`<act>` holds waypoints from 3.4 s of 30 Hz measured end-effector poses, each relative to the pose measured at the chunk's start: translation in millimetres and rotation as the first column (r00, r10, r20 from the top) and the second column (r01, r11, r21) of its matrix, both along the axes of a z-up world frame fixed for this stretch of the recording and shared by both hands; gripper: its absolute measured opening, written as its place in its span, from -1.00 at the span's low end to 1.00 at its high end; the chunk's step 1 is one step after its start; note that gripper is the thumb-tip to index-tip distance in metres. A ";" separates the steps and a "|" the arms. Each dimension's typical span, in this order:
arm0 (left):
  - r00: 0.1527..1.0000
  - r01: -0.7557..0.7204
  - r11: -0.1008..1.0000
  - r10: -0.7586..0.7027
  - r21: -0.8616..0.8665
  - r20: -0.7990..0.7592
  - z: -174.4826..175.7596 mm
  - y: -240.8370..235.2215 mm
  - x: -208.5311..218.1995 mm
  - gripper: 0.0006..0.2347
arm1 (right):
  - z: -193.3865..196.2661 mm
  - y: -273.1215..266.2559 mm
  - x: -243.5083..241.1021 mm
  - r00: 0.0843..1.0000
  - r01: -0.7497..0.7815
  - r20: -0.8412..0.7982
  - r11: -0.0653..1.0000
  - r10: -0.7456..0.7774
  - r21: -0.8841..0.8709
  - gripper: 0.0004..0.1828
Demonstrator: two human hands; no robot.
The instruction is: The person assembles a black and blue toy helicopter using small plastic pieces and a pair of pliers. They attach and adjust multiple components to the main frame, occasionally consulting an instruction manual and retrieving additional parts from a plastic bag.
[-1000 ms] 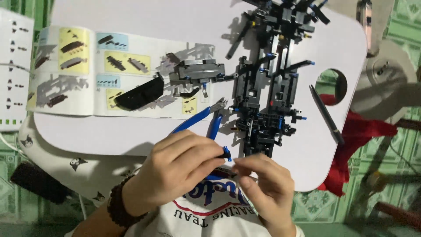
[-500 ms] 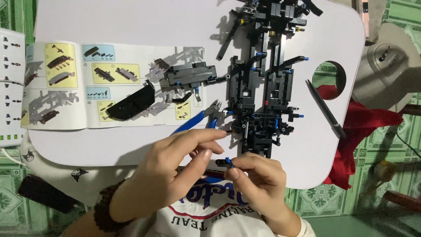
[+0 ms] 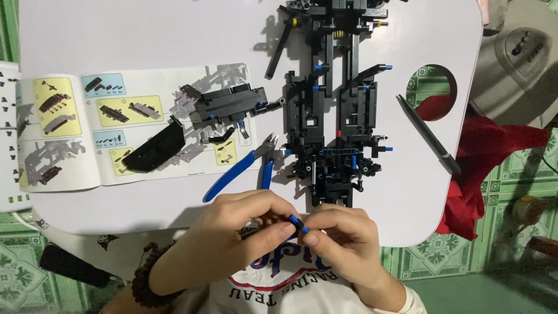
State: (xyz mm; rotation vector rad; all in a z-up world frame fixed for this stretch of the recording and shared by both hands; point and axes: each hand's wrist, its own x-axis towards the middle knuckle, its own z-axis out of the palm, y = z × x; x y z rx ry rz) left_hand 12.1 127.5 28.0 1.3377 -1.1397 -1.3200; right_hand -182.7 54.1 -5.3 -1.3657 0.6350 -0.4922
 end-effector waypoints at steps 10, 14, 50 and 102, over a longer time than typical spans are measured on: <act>0.993 0.115 0.989 -0.115 0.097 -0.009 -6.4 8.5 8.4 -0.89 | -0.5 1.1 5.4 0.995 -0.104 -0.009 0.993 0.103 -0.063 -0.94; 0.974 0.204 0.966 -0.216 0.161 0.065 -4.8 9.4 10.2 -0.89 | 2.7 2.2 6.7 0.988 -0.156 0.019 0.987 0.156 -0.025 -0.93; 0.984 0.100 0.985 -0.077 0.143 -0.160 -18.1 10.8 -16.3 -0.91 | 1.9 4.4 -6.2 0.990 -0.128 0.032 0.975 0.136 -0.180 -0.51; 0.935 -0.317 0.928 0.272 -0.194 -0.228 -43.9 33.2 -18.7 -0.97 | -24.4 29.0 2.4 0.964 -0.068 0.265 0.986 0.025 0.154 -0.83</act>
